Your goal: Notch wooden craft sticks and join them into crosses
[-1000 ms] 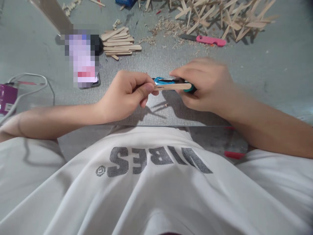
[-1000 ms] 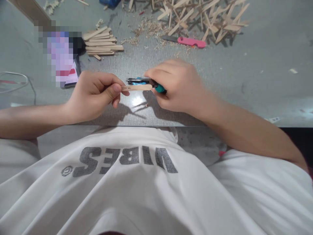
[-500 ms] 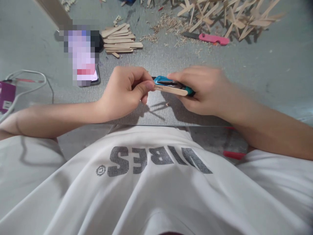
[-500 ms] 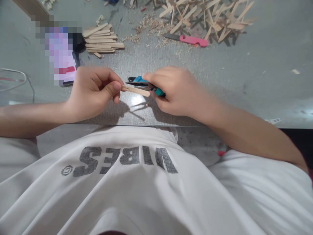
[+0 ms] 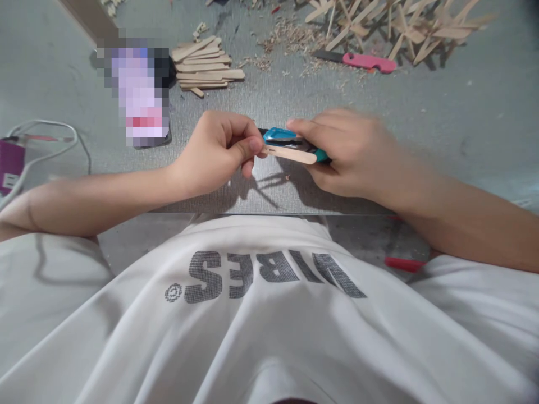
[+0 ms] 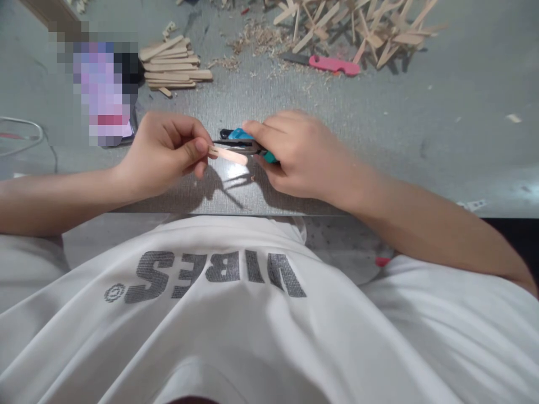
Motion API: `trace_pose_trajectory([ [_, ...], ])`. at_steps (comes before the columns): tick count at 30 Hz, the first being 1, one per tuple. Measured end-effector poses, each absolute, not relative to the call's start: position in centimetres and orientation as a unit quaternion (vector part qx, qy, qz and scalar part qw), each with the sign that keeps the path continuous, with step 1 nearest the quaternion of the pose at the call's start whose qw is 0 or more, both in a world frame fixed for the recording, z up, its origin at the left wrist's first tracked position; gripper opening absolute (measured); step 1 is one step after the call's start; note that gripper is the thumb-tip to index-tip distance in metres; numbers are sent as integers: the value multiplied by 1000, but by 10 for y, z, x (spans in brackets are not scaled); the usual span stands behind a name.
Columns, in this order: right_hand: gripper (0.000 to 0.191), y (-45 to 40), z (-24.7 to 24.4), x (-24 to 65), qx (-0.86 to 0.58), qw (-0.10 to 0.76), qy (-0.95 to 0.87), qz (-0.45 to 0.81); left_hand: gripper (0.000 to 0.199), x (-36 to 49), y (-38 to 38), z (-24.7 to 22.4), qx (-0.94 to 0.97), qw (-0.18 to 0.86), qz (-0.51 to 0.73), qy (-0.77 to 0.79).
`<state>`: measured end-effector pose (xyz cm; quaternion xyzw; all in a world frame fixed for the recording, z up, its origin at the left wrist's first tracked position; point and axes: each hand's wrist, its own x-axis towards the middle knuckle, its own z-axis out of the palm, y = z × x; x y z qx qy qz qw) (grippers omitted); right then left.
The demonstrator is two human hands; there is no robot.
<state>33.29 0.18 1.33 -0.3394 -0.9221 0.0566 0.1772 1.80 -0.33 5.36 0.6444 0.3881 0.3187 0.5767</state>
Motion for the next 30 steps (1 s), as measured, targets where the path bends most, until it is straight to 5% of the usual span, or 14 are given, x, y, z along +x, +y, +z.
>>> trace_pose_trajectory([
  [10, 70, -2, 9, 338, -378, 186, -904, -75, 46, 20, -13, 50, 609, 651, 280, 355],
  [15, 70, -7, 10, 329, -378, 192, -905, -28, 52, 21, -14, 52, 626, 618, 306, 363],
  [22, 74, -7, 9, 328, -392, 178, -902, -15, 61, 24, -23, 43, 538, 736, 253, 323],
  [30, 52, -5, -7, 317, -307, 211, -928, 8, 39, 22, -24, 53, 651, 573, 364, 341],
])
